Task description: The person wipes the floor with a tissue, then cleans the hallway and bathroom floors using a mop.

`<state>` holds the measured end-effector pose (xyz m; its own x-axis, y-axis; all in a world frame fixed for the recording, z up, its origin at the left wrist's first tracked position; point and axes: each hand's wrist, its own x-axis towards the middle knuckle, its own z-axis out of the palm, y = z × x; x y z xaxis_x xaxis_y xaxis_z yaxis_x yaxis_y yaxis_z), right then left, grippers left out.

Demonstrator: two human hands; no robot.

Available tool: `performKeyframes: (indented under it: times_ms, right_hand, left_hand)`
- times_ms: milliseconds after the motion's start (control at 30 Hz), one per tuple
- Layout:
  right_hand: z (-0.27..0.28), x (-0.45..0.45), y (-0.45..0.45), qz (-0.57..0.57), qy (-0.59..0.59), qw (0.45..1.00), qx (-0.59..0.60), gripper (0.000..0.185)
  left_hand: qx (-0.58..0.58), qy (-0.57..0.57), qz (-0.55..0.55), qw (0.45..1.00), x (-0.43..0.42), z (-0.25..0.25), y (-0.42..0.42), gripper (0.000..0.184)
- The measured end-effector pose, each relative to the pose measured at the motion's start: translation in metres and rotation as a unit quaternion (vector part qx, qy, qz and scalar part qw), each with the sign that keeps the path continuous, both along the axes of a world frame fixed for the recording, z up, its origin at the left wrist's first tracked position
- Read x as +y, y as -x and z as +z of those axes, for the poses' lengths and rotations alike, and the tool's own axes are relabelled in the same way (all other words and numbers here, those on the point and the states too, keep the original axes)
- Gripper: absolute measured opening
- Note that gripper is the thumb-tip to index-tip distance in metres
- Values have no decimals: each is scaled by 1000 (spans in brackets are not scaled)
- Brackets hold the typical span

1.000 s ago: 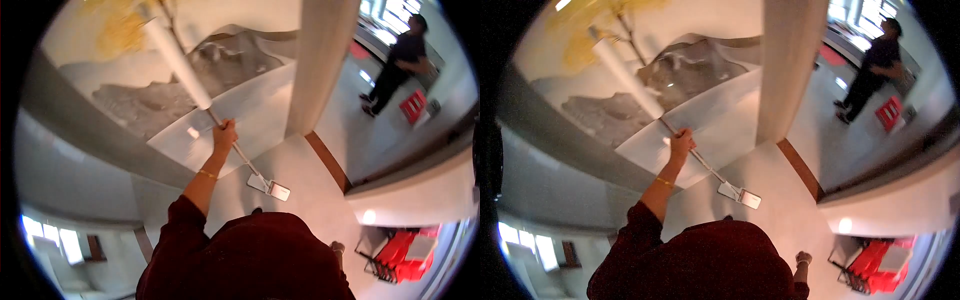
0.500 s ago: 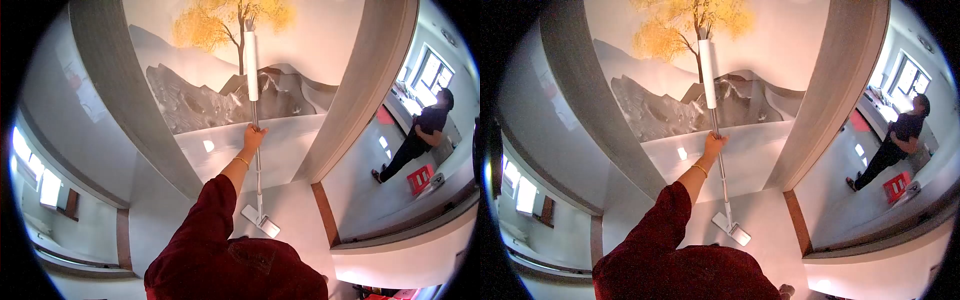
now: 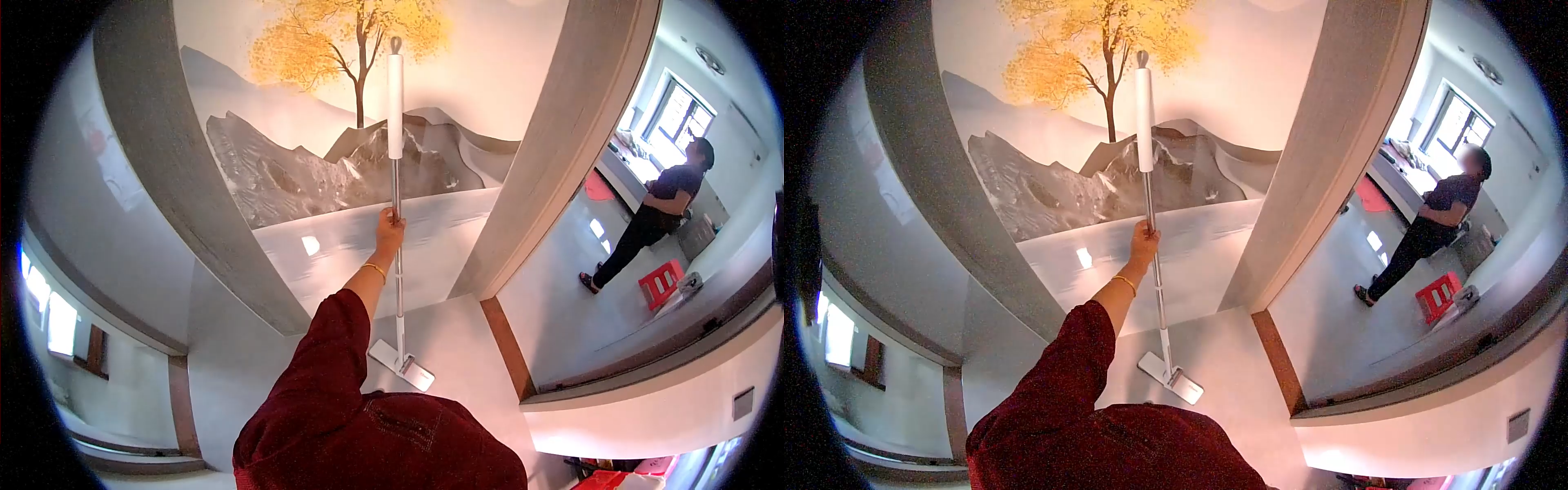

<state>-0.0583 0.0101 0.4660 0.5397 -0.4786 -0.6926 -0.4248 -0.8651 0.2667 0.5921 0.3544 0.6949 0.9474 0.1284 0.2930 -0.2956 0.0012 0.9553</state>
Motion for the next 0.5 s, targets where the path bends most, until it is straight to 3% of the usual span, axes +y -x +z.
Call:
performKeyframes:
  times_ms: [100, 233, 333, 367, 400, 433, 467, 500]
  right_hand:
    - [4, 0, -3, 16, 0, 1000, -7, 27]
    - [12, -5, -11, 57, 3, 998, -15, 25]
    - [15, -19, -23, 119, 5, 993, -15, 24]
    - [16, -22, -31, 140, 1, 990, -15, 23]
    - [19, -23, -39, 159, -1, 987, -15, 23]
    - [19, -24, -48, 180, -1, 984, -12, 23]
    - [21, -23, -58, 200, -2, 980, -9, 22]
    - [25, -20, -70, 219, -1, 976, -7, 22]
  left_hand:
    - [42, -152, 99, 983, 10, 5, 21, 64]
    - [105, -174, 119, 972, 58, -40, 57, 83]
    - [218, -278, 149, 924, 127, -99, 122, 86]
    - [243, -255, 165, 921, 155, -114, 159, 83]
    - [239, -324, 180, 897, 198, -170, 184, 82]
    - [292, -316, 180, 885, 237, -191, 228, 80]
    - [330, -379, 187, 844, 278, -233, 274, 80]
    - [414, -338, 228, 814, 323, -272, 321, 81]
